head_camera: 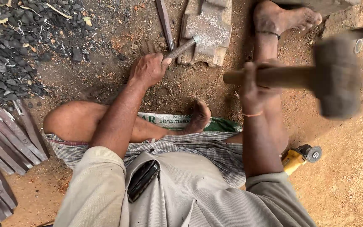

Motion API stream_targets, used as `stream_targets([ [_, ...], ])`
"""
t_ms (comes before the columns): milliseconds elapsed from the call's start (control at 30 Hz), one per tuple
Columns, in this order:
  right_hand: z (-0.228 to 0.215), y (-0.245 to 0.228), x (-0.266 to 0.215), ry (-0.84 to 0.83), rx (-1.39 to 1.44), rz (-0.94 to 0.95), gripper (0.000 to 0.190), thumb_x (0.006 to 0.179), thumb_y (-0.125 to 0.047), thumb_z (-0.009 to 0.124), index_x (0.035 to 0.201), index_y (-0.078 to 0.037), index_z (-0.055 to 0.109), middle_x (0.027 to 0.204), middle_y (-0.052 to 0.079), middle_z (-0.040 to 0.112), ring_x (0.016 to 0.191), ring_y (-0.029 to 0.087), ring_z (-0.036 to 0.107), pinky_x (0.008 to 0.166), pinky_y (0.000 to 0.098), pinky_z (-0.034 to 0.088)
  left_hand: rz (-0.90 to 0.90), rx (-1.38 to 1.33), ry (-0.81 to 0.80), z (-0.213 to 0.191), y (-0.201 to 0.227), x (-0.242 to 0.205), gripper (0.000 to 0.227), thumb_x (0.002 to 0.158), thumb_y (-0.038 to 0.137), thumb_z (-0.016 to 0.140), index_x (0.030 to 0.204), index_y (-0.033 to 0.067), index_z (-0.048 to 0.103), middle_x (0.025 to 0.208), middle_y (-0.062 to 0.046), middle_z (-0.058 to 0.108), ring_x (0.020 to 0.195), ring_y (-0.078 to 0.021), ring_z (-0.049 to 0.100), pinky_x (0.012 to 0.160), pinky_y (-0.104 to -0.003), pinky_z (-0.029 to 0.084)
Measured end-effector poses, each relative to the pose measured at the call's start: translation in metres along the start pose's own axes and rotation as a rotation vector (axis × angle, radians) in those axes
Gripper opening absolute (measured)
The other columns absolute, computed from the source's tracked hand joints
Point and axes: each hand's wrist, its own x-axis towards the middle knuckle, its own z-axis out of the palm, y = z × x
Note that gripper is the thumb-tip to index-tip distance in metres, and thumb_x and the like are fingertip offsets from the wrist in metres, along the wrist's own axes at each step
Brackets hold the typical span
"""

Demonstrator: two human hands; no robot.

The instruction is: The recorder shapes small metal components using a hammer and anvil, followed by grinding with an angle grinder.

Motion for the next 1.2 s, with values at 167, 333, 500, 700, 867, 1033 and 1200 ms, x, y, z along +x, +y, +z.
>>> stream_targets([
  [167,0.006,0.037,-0.078,-0.525,-0.559,0.713,0.037,0.083,-0.009,0.085,0.109,-0.001,0.06,0.085,0.008,0.07,0.072,0.015,0.066,0.062,0.0335,0.057,0.052,-0.008,0.036,-0.015,0.009,-0.006,0.042,0.107,0.047,0.053,0.103,0.0057,0.06,0.07,-0.006,0.059,0.052,-0.0188,0.053,0.05,-0.043,0.051],
  [333,-0.013,-0.031,-0.035,-0.27,0.025,0.584,0.016,0.101,-0.016,0.068,0.109,-0.004,0.062,0.093,0.008,0.069,0.077,0.015,0.066,0.068,0.0309,0.057,-0.009,-0.085,-0.098,-0.013,0.006,-0.005,0.045,0.102,0.051,0.058,0.106,0.0059,0.058,0.069,-0.006,0.059,0.053,-0.0194,0.055,0.052,-0.043,0.052],
  [500,-0.016,0.013,-0.044,-0.148,0.208,0.275,0.018,0.099,-0.022,0.07,0.087,-0.015,0.058,0.072,-0.003,0.06,0.06,0.013,0.055,0.055,0.0276,0.048,-0.082,-0.08,-0.161,-0.031,0.027,-0.004,0.042,0.105,0.05,0.058,0.102,0.0084,0.061,0.076,-0.007,0.061,0.063,-0.021,0.058,0.063,-0.044,0.052],
  [700,0.013,0.025,-0.084,-0.335,-0.124,0.938,0.024,0.1,-0.021,0.068,0.113,-0.004,0.057,0.078,0.004,0.062,0.061,0.012,0.061,0.051,0.0285,0.054,0.111,0.22,0.39,0.03,0.002,-0.005,0.03,0.096,0.037,0.065,0.094,0.0076,0.066,0.078,-0.007,0.064,0.067,-0.0217,0.062,0.057,-0.042,0.053],
  [867,-0.011,-0.028,-0.019,-0.149,0.186,0.43,0.027,0.104,-0.01,0.074,0.123,-0.004,0.055,0.095,0.009,0.068,0.083,0.018,0.071,0.071,0.0297,0.061,-0.016,0.041,0.095,0.012,0.015,-0.009,0.035,0.108,0.037,0.054,0.099,0.0055,0.067,0.073,-0.007,0.06,0.058,-0.0219,0.057,0.052,-0.044,0.051],
  [1033,-0.002,0.005,-0.033,-0.074,0.161,0.241,0.023,0.1,0.002,0.075,0.115,-0.003,0.059,0.098,0.01,0.067,0.079,0.016,0.07,0.069,0.0314,0.063,-0.008,0.048,0.016,0.012,0.011,0.005,0.034,0.109,0.035,0.05,0.102,0.0052,0.065,0.069,-0.005,0.058,0.051,-0.0185,0.052,0.045,-0.041,0.05],
  [1200,0.007,0.024,-0.088,-0.556,-0.501,0.757,0.033,0.087,-0.017,0.084,0.105,-0.002,0.062,0.081,0.004,0.068,0.069,0.011,0.065,0.061,0.0269,0.055,0.007,0.026,-0.018,0.008,0.003,0.002,0.034,0.112,0.035,0.047,0.103,0.0065,0.062,0.069,-0.004,0.056,0.05,-0.0167,0.049,0.043,-0.04,0.049],
])
